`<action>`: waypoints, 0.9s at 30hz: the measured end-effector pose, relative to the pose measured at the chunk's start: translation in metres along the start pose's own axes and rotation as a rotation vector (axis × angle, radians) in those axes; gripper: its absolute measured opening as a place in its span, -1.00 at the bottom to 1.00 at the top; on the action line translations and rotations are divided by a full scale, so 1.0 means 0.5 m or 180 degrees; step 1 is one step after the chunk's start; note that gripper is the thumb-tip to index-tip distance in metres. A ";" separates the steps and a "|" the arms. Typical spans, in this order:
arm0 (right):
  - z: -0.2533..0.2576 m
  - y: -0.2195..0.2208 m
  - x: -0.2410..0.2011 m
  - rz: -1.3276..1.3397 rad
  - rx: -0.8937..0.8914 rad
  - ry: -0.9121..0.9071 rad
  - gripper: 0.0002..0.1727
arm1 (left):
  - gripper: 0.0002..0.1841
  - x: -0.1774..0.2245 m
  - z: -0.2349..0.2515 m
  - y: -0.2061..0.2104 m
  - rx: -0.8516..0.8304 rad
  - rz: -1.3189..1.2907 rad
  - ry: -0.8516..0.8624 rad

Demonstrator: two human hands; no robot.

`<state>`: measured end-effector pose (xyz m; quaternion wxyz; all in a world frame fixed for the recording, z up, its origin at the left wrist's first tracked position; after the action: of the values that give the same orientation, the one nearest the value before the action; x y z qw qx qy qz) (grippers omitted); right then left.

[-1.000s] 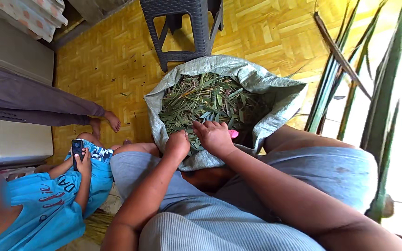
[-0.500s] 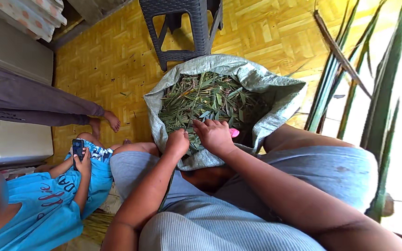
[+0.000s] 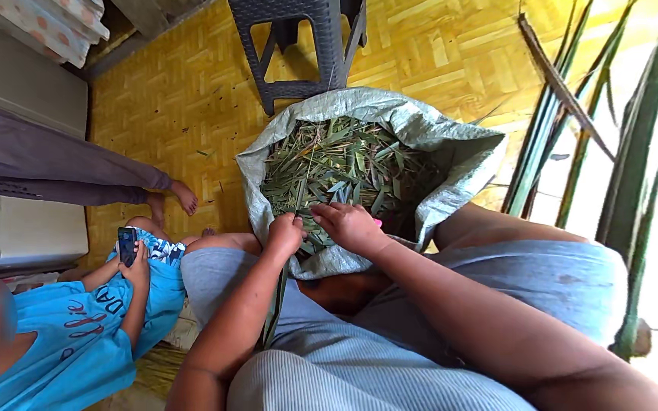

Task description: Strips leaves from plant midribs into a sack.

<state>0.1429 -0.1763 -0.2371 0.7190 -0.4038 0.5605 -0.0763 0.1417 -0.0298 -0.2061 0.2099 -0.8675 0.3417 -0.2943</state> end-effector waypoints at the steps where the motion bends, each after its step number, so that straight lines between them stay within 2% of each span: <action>1: -0.001 0.001 -0.003 0.0060 -0.0012 0.0004 -0.60 | -0.64 0.001 0.000 0.001 0.0014 0.0052 0.0008; 4: -0.004 0.007 -0.013 0.0207 -0.0044 0.0010 -0.57 | -0.66 0.006 -0.005 0.002 0.0062 0.0236 0.0020; 12: -0.001 0.000 0.002 -0.0129 0.0066 0.0327 -0.57 | -0.66 0.006 -0.013 0.017 -0.0049 0.0418 0.0231; 19: -0.008 0.021 -0.009 0.0181 -0.0206 0.0108 -0.56 | -0.62 0.002 -0.013 0.018 0.0025 0.0576 0.0095; 27: -0.004 0.010 0.005 -0.0061 -0.0144 0.0568 -0.56 | -0.61 -0.004 -0.016 0.025 -0.0163 0.0596 0.0210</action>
<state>0.1405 -0.1753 -0.2426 0.6562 -0.4168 0.6200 -0.1062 0.1295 -0.0384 -0.2080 0.2028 -0.8268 0.4354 -0.2929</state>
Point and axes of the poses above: each hand's wrist, its own z-axis towards the middle knuckle, its own y-axis out of the palm, x = y × z, the point moved 4 cm from there along z, towards the middle knuckle, and after that the axes turned 6 degrees about -y, right-handed, at the moved point
